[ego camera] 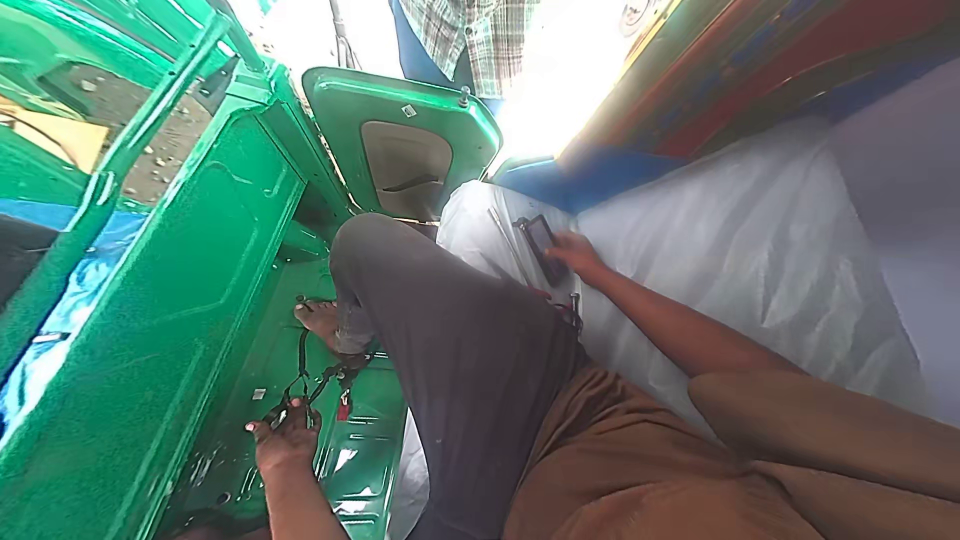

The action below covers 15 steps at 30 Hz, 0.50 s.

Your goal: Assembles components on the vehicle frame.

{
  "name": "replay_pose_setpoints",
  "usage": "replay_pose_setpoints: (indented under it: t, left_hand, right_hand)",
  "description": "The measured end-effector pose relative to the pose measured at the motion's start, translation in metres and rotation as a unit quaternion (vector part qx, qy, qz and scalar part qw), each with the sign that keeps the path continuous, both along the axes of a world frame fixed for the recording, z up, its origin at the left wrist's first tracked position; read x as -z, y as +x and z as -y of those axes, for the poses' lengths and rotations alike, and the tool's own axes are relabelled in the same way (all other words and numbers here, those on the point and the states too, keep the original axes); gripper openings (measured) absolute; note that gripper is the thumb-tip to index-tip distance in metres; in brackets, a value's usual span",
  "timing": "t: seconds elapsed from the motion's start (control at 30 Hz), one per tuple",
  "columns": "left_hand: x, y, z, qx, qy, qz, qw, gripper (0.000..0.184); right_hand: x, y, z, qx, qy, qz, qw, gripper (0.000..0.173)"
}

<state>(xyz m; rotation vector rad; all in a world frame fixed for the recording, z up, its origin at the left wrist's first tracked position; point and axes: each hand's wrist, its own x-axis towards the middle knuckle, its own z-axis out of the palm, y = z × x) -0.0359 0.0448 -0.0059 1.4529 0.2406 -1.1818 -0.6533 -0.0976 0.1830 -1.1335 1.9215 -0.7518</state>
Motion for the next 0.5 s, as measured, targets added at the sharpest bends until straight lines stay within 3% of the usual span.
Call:
replay_pose_setpoints:
  t: [0.33, 0.5]
  left_hand:
    - [0.0044, 0.003, 0.0003, 0.01, 0.001, -0.002, 1.0, 0.063]
    - [0.0051, 0.0029, 0.0, 0.01, 0.001, 0.001, 1.0, 0.062]
  right_hand:
    - [-0.001, -0.0019, -0.0005, -0.013, -0.012, 0.02, 1.0, 0.051]
    - [0.0012, -0.0004, 0.0016, -0.03, -0.009, -0.034, 0.999, 0.054]
